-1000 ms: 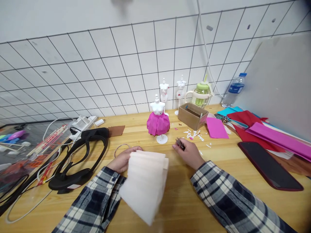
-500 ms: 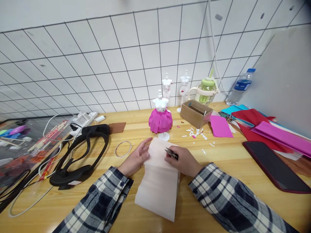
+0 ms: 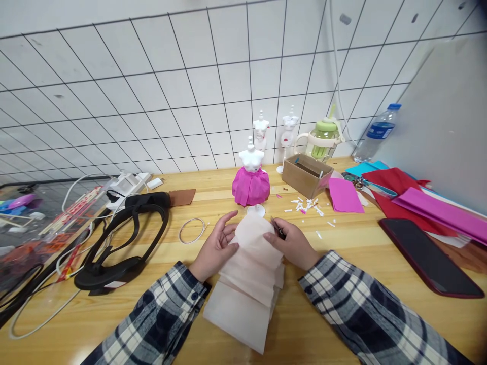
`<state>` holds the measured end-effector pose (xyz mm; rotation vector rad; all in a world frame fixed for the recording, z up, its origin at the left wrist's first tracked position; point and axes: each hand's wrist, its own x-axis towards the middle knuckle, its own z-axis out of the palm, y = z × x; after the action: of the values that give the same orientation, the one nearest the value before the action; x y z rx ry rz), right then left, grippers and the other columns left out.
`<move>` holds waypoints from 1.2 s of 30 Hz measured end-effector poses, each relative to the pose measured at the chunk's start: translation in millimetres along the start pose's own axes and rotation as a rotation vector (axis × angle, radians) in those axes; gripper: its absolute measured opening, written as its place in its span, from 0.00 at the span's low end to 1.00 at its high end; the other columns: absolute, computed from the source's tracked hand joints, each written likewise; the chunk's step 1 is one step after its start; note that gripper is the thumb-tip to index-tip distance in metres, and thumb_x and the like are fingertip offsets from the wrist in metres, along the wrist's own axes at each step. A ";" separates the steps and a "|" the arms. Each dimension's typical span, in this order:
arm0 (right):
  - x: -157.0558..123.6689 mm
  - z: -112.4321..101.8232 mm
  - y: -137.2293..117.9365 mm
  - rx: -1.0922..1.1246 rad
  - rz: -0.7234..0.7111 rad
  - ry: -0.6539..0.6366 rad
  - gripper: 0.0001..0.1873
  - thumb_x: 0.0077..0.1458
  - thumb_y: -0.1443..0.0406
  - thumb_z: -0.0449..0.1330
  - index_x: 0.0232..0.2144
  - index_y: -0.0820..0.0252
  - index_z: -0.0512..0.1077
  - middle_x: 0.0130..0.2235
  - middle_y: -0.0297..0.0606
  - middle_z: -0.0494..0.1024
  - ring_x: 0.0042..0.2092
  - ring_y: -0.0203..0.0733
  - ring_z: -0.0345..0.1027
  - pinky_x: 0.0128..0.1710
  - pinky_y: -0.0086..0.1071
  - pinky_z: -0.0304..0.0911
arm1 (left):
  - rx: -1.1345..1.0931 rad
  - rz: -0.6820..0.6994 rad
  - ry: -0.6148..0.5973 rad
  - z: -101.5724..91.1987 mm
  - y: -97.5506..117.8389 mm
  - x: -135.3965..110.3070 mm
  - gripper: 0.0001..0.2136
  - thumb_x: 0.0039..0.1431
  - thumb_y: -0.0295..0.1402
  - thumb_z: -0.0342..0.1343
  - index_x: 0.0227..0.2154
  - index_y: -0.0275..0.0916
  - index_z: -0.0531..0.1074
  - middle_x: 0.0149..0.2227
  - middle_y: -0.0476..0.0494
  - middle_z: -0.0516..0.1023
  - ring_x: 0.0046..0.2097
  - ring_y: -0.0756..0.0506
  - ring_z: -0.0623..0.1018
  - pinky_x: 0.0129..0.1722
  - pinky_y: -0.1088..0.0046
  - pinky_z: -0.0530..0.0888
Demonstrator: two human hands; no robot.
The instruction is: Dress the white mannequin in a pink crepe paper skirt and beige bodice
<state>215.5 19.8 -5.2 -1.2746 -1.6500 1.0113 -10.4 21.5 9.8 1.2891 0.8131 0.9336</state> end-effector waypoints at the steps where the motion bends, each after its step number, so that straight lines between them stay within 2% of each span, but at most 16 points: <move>1: -0.5 0.2 -0.3 0.087 -0.016 0.037 0.12 0.54 0.56 0.59 0.28 0.58 0.64 0.26 0.28 0.62 0.29 0.35 0.56 0.28 0.29 0.54 | -0.007 -0.007 -0.043 0.3 1.2 -1.1 0.38 0.51 0.30 0.63 0.64 0.44 0.52 0.57 0.34 0.71 0.53 0.40 0.76 0.50 0.65 0.72; 4: -1.7 -1.3 0.4 0.272 -0.015 0.094 0.14 0.54 0.56 0.61 0.28 0.57 0.63 0.26 0.27 0.60 0.28 0.34 0.54 0.27 0.28 0.53 | 0.096 -0.113 -0.257 2.3 3.3 -4.7 0.34 0.50 0.34 0.66 0.60 0.38 0.61 0.56 0.34 0.73 0.54 0.37 0.74 0.53 0.61 0.71; 7: -1.3 -6.7 2.8 0.443 0.022 0.106 0.15 0.52 0.55 0.63 0.28 0.57 0.63 0.25 0.27 0.60 0.26 0.33 0.53 0.25 0.27 0.52 | 0.234 -0.226 -0.426 3.5 4.7 -7.1 0.28 0.50 0.36 0.67 0.54 0.36 0.69 0.52 0.38 0.77 0.51 0.38 0.76 0.52 0.61 0.72; 10: 1.5 -19.4 4.4 0.577 0.037 0.164 0.16 0.49 0.55 0.66 0.28 0.57 0.63 0.25 0.27 0.63 0.25 0.32 0.54 0.24 0.26 0.52 | 0.312 -0.252 -0.478 -0.6 9.4 -7.4 0.27 0.49 0.38 0.67 0.52 0.37 0.71 0.51 0.40 0.77 0.49 0.40 0.77 0.51 0.64 0.72; 14: 8.3 -46.4 8.8 0.643 0.025 0.347 0.17 0.46 0.56 0.67 0.31 0.56 0.65 0.27 0.28 0.68 0.25 0.33 0.58 0.25 0.27 0.56 | 0.342 -0.312 -0.514 -14.6 21.8 -6.5 0.23 0.49 0.39 0.67 0.48 0.37 0.75 0.46 0.42 0.80 0.46 0.40 0.78 0.46 0.69 0.74; 16: 11.5 -60.2 13.9 0.608 0.027 0.416 0.17 0.45 0.56 0.67 0.31 0.56 0.65 0.26 0.28 0.68 0.25 0.33 0.59 0.25 0.27 0.56 | 0.385 -0.352 -0.557 -23.0 29.3 -5.9 0.17 0.52 0.42 0.64 0.41 0.35 0.78 0.41 0.42 0.81 0.42 0.41 0.79 0.41 0.71 0.75; 19: 14.7 -75.0 24.1 0.433 0.068 0.378 0.15 0.48 0.54 0.64 0.31 0.56 0.65 0.26 0.28 0.69 0.25 0.35 0.60 0.26 0.29 0.57 | 0.508 -0.275 -0.632 -35.5 39.5 -5.0 0.14 0.57 0.43 0.59 0.33 0.36 0.80 0.41 0.42 0.80 0.42 0.42 0.77 0.43 0.72 0.73; 22: 16.6 -79.8 33.3 -0.005 0.090 0.257 0.14 0.52 0.53 0.58 0.32 0.57 0.67 0.29 0.33 0.73 0.29 0.39 0.64 0.29 0.32 0.59 | 0.652 -0.174 -0.678 -45.4 44.7 -5.3 0.14 0.59 0.42 0.57 0.29 0.38 0.81 0.39 0.43 0.79 0.43 0.43 0.76 0.46 0.72 0.71; 24: 17.3 -78.2 37.2 -0.272 0.090 0.227 0.13 0.51 0.54 0.58 0.30 0.57 0.68 0.28 0.33 0.72 0.29 0.40 0.63 0.29 0.32 0.57 | 0.768 -0.128 -0.622 -47.2 44.4 -6.2 0.12 0.56 0.42 0.60 0.30 0.40 0.81 0.40 0.43 0.78 0.44 0.43 0.76 0.47 0.72 0.70; 25: 17.4 -76.6 38.4 -0.349 0.091 0.226 0.13 0.50 0.54 0.59 0.28 0.57 0.68 0.26 0.33 0.71 0.29 0.39 0.61 0.29 0.32 0.54 | 0.827 -0.093 -0.544 -45.6 43.0 -6.5 0.11 0.53 0.43 0.62 0.32 0.41 0.81 0.41 0.42 0.78 0.46 0.42 0.75 0.48 0.71 0.69; 27: 17.3 -73.4 38.9 -0.396 0.092 0.232 0.13 0.48 0.55 0.61 0.25 0.57 0.67 0.24 0.31 0.68 0.27 0.39 0.58 0.28 0.32 0.51 | 0.912 -0.044 -0.324 -37.1 37.7 -6.7 0.17 0.49 0.44 0.65 0.41 0.42 0.79 0.43 0.42 0.77 0.47 0.40 0.74 0.50 0.68 0.68; 29: 16.6 -71.0 37.5 -0.415 0.071 0.235 0.13 0.50 0.54 0.59 0.26 0.56 0.67 0.24 0.31 0.67 0.28 0.39 0.57 0.29 0.32 0.51 | 0.924 -0.085 -0.100 -23.6 28.4 -5.9 0.25 0.49 0.46 0.64 0.50 0.41 0.75 0.42 0.42 0.77 0.45 0.40 0.74 0.49 0.66 0.68; 31: 15.6 -69.6 34.9 -0.361 0.013 0.233 0.14 0.52 0.53 0.58 0.28 0.57 0.67 0.27 0.32 0.68 0.30 0.40 0.59 0.31 0.33 0.53 | 0.869 -0.192 -0.025 -9.8 16.1 -4.7 0.33 0.48 0.48 0.64 0.56 0.39 0.69 0.40 0.42 0.77 0.42 0.41 0.75 0.46 0.65 0.69; 33: 14.2 -68.8 31.5 -0.202 -0.045 0.224 0.15 0.53 0.52 0.58 0.31 0.57 0.68 0.30 0.34 0.69 0.33 0.41 0.61 0.34 0.34 0.57 | 0.823 -0.131 0.047 0.3 3.9 -3.5 0.40 0.44 0.46 0.67 0.60 0.39 0.63 0.46 0.39 0.75 0.46 0.39 0.73 0.48 0.65 0.67; 35: 12.3 -68.4 27.6 0.040 -0.053 0.216 0.16 0.51 0.52 0.60 0.35 0.57 0.69 0.33 0.36 0.72 0.36 0.43 0.65 0.37 0.35 0.60 | 0.806 -0.054 0.017 5.2 -3.8 -3.0 0.44 0.41 0.40 0.69 0.63 0.42 0.59 0.49 0.39 0.73 0.45 0.40 0.73 0.48 0.66 0.66; 36: 11.2 -68.4 25.5 0.168 -0.035 0.223 0.17 0.50 0.52 0.61 0.37 0.57 0.70 0.35 0.37 0.74 0.37 0.45 0.67 0.38 0.37 0.62 | 0.818 -0.043 -0.029 5.9 -4.8 -2.9 0.46 0.41 0.37 0.70 0.64 0.43 0.57 0.48 0.41 0.74 0.42 0.42 0.73 0.46 0.67 0.66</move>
<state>285.5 43.2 -2.9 -1.1956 -1.3833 0.9295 -5.7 16.3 5.7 1.9626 1.2604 0.5432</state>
